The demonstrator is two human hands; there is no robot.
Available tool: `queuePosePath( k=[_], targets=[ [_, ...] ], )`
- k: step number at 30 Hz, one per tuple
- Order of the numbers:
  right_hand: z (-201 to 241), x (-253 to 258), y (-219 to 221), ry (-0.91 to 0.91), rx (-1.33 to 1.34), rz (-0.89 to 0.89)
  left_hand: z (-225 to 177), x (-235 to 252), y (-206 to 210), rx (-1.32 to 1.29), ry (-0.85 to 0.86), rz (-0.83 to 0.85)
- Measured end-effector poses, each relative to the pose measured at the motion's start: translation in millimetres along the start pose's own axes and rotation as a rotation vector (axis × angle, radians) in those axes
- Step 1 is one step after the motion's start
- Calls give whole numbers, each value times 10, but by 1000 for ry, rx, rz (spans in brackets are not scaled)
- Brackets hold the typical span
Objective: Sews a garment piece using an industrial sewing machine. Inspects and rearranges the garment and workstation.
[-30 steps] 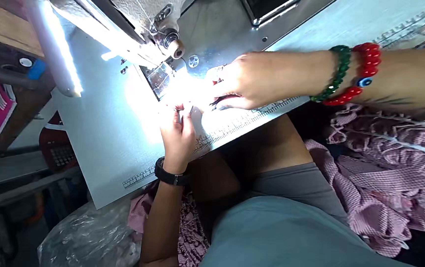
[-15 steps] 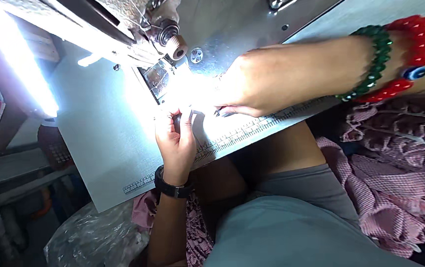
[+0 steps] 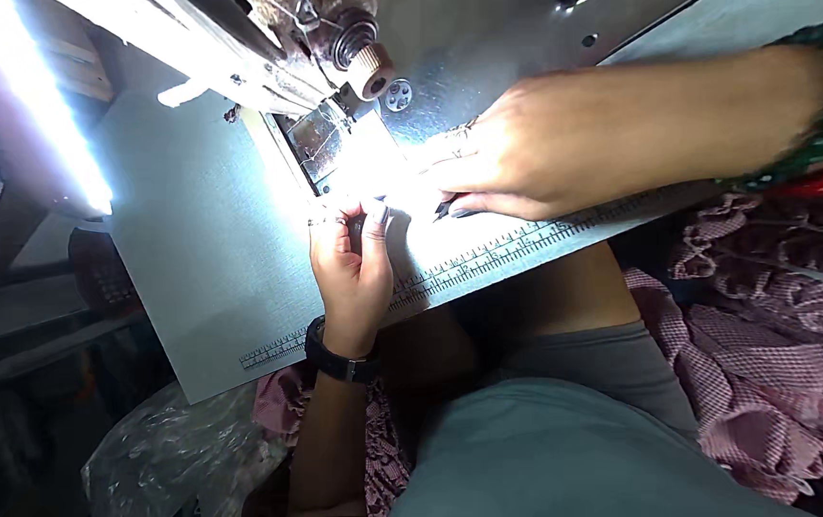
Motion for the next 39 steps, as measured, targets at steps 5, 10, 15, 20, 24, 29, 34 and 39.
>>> queuePosePath(
  k=[5, 10, 15, 20, 24, 29, 34, 39],
  targets=[
    [68, 45, 49, -33, -44, -2, -2, -8, 5, -6, 3, 5],
    [135, 42, 56, -28, -69, -3, -11, -12, 2, 6, 0, 7],
    [177, 55, 65, -23, -107, 26, -22, -29, -6, 27, 14, 13],
    [240, 8, 56, -27, -131, -33, -75, -56, -4, -7, 53, 22],
    [231, -41, 26, 23, -28, -66, -77, -1, 6, -12, 87, 12],
    [204, -63, 47, 157, -71, -57, -103, -15, 82, 135, 115, 110],
    [308, 9, 95, 124, -126, -43, -81, -42, -9, -3, 65, 32],
    [295, -47, 51, 108, -109, -63, -64, -46, -20, -42, 44, 17]
  ],
)
Point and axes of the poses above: each hand's wrist, its own x-axis towards the middle knuckle, its own y-axis out of the palm, z = x × y, the point moved 8 cm from there along x, towards the middle knuckle, and after that the axes turned 2 degrees about y, right-handed, at the moved point
